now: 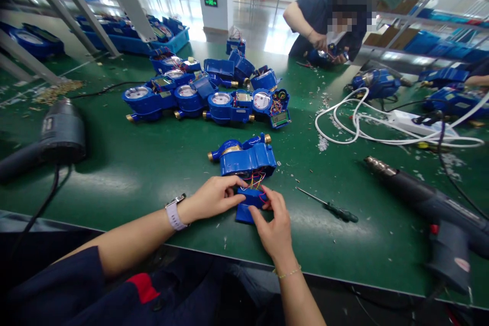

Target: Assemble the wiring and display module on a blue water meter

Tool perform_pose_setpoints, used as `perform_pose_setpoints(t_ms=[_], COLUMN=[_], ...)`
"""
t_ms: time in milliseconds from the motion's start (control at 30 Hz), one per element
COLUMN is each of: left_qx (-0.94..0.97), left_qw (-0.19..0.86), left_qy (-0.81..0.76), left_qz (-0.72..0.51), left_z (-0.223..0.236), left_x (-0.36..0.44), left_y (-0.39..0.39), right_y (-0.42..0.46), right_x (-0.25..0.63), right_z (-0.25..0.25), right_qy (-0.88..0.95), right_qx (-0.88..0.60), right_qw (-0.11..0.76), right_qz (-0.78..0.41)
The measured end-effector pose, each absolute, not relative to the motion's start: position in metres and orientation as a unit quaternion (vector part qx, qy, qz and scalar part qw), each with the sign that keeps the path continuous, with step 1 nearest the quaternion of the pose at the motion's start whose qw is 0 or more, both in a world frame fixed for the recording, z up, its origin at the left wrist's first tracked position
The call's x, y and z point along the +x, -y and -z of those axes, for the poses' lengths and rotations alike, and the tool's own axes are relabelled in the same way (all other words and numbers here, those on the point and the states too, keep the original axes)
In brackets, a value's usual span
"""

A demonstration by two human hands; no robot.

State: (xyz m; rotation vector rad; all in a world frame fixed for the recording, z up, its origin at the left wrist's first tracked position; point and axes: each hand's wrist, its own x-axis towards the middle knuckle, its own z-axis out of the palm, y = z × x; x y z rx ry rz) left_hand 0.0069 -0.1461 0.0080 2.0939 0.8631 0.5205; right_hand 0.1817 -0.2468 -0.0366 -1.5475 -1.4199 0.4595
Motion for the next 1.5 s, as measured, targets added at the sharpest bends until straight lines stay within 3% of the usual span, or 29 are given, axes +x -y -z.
perform_pose_setpoints(t_ms=[400,600,933,1300,1500], left_qx=[0.645,0.539,0.627,0.852,0.844], left_qw=[0.64,0.733,0.6,0.358,0.377], left_qy=[-0.335,-0.323,-0.333,-0.189,-0.195], left_qz=[-0.25,-0.262,-0.369,-0.331,-0.33], left_z=[0.005,0.009,-0.005,-0.005,-0.006], left_x=[0.011,0.015,0.005,-0.003,-0.003], left_y=[0.15,0.15,0.145,0.144,0.146], right_y=[0.257,0.261,0.265,0.271,0.272], right_x=[0.177,0.166,0.171,0.168,0.172], right_z=[0.041,0.04,0.04,0.029,0.031], right_qy=[0.564,0.619,0.592,0.51,0.489], right_qx=[-0.661,-0.659,-0.688,-0.679,-0.633], right_qw=[0.47,0.409,0.401,0.471,0.505], right_qz=[-0.155,-0.126,-0.126,-0.238,-0.324])
